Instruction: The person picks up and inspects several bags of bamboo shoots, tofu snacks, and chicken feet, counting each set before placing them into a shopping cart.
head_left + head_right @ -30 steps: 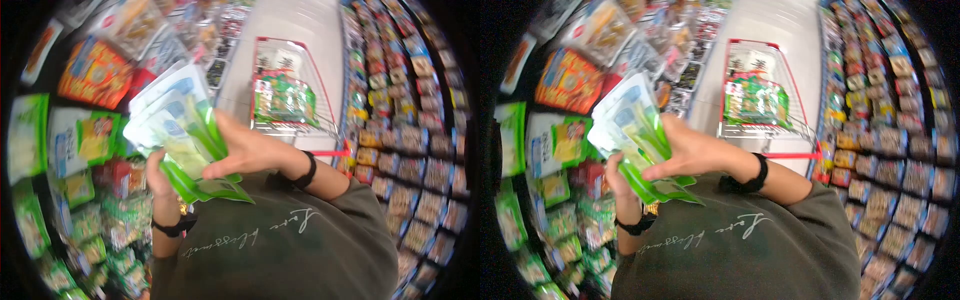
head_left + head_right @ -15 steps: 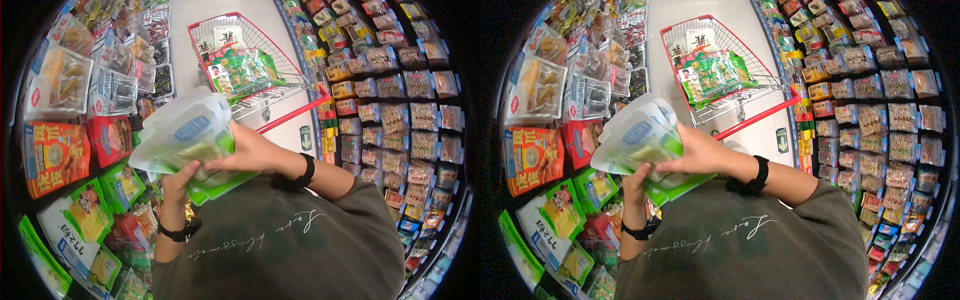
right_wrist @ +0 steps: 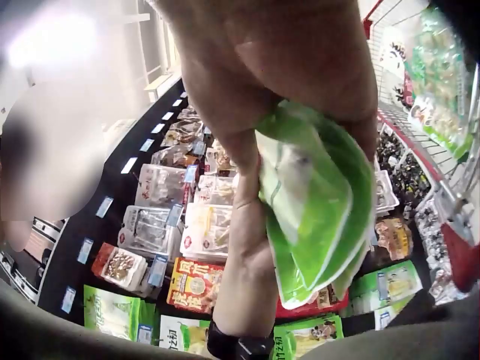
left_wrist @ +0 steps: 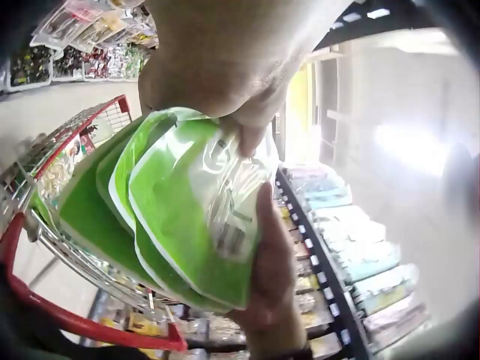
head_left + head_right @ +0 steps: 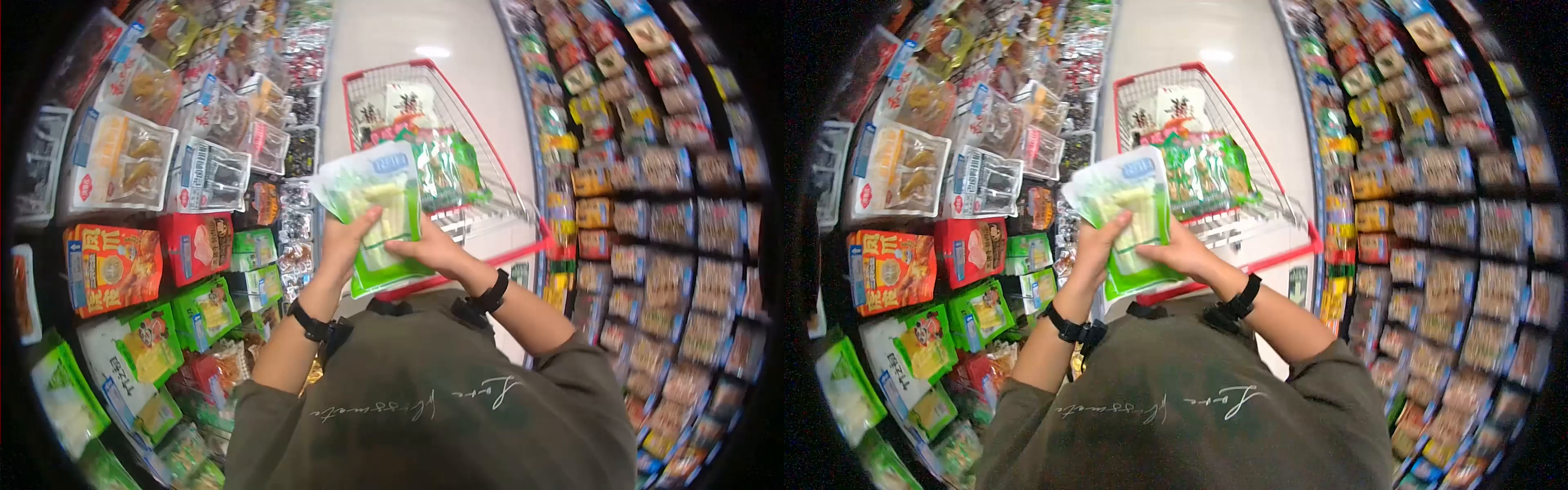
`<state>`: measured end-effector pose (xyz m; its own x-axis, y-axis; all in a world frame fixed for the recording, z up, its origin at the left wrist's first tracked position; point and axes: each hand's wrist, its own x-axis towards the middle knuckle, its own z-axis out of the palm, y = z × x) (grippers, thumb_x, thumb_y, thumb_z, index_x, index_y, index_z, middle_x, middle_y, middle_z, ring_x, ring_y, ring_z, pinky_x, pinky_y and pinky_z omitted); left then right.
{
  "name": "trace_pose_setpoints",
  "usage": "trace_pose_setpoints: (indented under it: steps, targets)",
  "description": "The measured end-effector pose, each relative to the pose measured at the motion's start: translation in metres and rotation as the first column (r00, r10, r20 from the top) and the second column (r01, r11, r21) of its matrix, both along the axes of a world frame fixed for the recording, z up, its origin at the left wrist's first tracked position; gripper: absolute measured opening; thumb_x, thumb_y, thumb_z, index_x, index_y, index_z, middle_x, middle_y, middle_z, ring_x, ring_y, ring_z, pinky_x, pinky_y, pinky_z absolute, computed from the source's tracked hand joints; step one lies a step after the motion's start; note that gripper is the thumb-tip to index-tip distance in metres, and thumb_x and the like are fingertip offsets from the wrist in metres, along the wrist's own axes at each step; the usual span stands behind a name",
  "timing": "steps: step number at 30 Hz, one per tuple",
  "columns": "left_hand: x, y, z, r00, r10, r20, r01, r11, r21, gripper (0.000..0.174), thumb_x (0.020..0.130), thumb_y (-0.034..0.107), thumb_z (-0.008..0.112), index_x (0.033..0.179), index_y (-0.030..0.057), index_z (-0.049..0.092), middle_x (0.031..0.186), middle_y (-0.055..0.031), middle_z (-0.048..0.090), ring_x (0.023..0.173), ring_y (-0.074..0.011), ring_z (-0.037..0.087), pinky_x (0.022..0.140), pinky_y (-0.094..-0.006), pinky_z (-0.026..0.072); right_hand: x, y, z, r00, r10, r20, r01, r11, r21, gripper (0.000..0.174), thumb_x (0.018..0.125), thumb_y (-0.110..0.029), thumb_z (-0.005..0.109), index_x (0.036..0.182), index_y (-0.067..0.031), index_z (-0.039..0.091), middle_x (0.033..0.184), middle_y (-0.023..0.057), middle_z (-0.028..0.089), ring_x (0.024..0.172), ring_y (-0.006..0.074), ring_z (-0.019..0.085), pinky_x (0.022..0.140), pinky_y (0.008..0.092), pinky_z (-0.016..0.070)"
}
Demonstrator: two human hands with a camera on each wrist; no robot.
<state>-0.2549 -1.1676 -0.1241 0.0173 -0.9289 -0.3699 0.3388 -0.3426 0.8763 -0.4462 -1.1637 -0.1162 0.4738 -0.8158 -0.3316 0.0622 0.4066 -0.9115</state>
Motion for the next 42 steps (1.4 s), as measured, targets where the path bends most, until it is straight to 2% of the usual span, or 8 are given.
trace_pose_setpoints:
  steps: [7,9,15,26,29,31,34,42]
  targets:
    - [-0.041,-0.04,-0.074,0.982,0.055,-0.179,-0.007,0.966,0.258,0.059,0.104,0.041,0.06,0.148,0.0029,0.045,0.136,-0.01,0.061,0.124,-0.0234,0.06,0.105,-0.0414,0.0485,-0.09,-0.095,-0.081,0.982,0.106,0.154,-0.147,0.946,0.29,0.063,0.09,-0.003,0.075,0.146,-0.0039,0.046,0.135,0.0104,0.063,0.122,0.0201,0.061,0.105,0.0356,0.0487]
    - [-0.036,-0.027,-0.053,0.992,-0.021,0.126,-0.036,0.901,0.431,0.071,0.105,0.057,0.046,0.158,0.0126,0.029,0.149,-0.0158,0.051,0.137,-0.0295,0.049,0.111,-0.0536,0.04,-0.105,-0.12,-0.096,0.976,0.138,0.17,-0.191,0.917,0.351,0.062,0.09,-0.003,0.074,0.146,-0.004,0.046,0.136,0.0101,0.063,0.121,0.0205,0.061,0.106,0.0358,0.0485]
    - [-0.016,0.092,-0.082,0.656,-0.288,0.698,-0.041,0.909,0.414,0.087,0.089,0.035,0.08,0.152,-0.0009,0.031,0.138,-0.0267,0.055,0.129,-0.0319,0.056,0.104,-0.0415,0.049,-0.113,-0.242,-0.143,0.998,0.068,0.015,-0.069,0.961,0.266,0.058,0.091,-0.003,0.074,0.142,-0.004,0.049,0.128,0.0102,0.067,0.113,0.0217,0.065,0.099,0.0365,0.0533]
    - [-0.045,0.139,-0.104,0.901,-0.266,0.343,0.013,0.806,0.592,0.091,0.09,0.023,0.078,0.156,-0.0005,0.02,0.131,-0.0216,0.053,0.119,-0.0289,0.058,0.101,-0.041,0.0501,-0.061,-0.396,-0.192,0.988,-0.01,0.156,-0.01,0.992,0.126,0.057,0.089,-0.017,0.08,0.137,-0.0034,0.052,0.122,0.0129,0.067,0.104,0.0259,0.067,0.076,0.0432,0.0588]
    - [-0.047,0.137,-0.108,0.909,-0.23,0.349,-0.013,0.819,0.574,0.089,0.09,0.019,0.077,0.156,0.0003,0.021,0.132,-0.0213,0.052,0.121,-0.0286,0.056,0.102,-0.0401,0.049,-0.092,-0.41,-0.268,0.879,0.008,-0.478,0.125,0.961,0.245,0.067,0.083,-0.029,0.086,0.135,-0.0013,0.054,0.116,0.0152,0.069,0.103,0.0274,0.069,0.076,0.0446,0.0594]
    - [-0.047,0.137,-0.109,0.9,-0.201,0.387,-0.034,0.853,0.52,0.088,0.09,0.017,0.076,0.157,0.0006,0.022,0.133,-0.0205,0.051,0.121,-0.0283,0.055,0.103,-0.0395,0.0483,-0.128,-0.417,-0.387,0.734,0.242,-0.634,-0.348,0.937,-0.045,0.074,0.078,-0.04,0.087,0.131,0.0021,0.057,0.112,0.0221,0.071,0.102,0.0334,0.071,0.078,0.0457,0.059]
    - [-0.043,0.136,-0.127,0.89,-0.159,0.427,-0.055,0.893,0.446,0.088,0.091,0.017,0.075,0.159,0.0037,0.02,0.135,-0.0187,0.051,0.121,-0.0271,0.055,0.102,-0.0394,0.0484,-0.131,-0.38,-0.308,0.546,-0.203,-0.813,-0.205,0.908,-0.365,0.058,0.083,-0.035,0.077,0.124,0.0038,0.061,0.113,0.0306,0.068,0.104,0.0449,0.067,0.088,0.0481,0.0552]
    - [-0.009,0.092,-0.118,0.833,-0.236,0.5,0.044,0.93,0.366,0.084,0.091,0.019,0.075,0.157,0.0038,0.025,0.129,-0.019,0.054,0.104,-0.0257,0.059,0.095,-0.0388,0.0498,-0.228,-0.279,-0.206,0.388,-0.085,-0.918,-0.66,0.67,-0.341,0.054,0.086,-0.034,0.075,0.127,-0.0018,0.06,0.123,0.0237,0.061,0.118,0.0429,0.053,0.104,0.0526,0.0428]
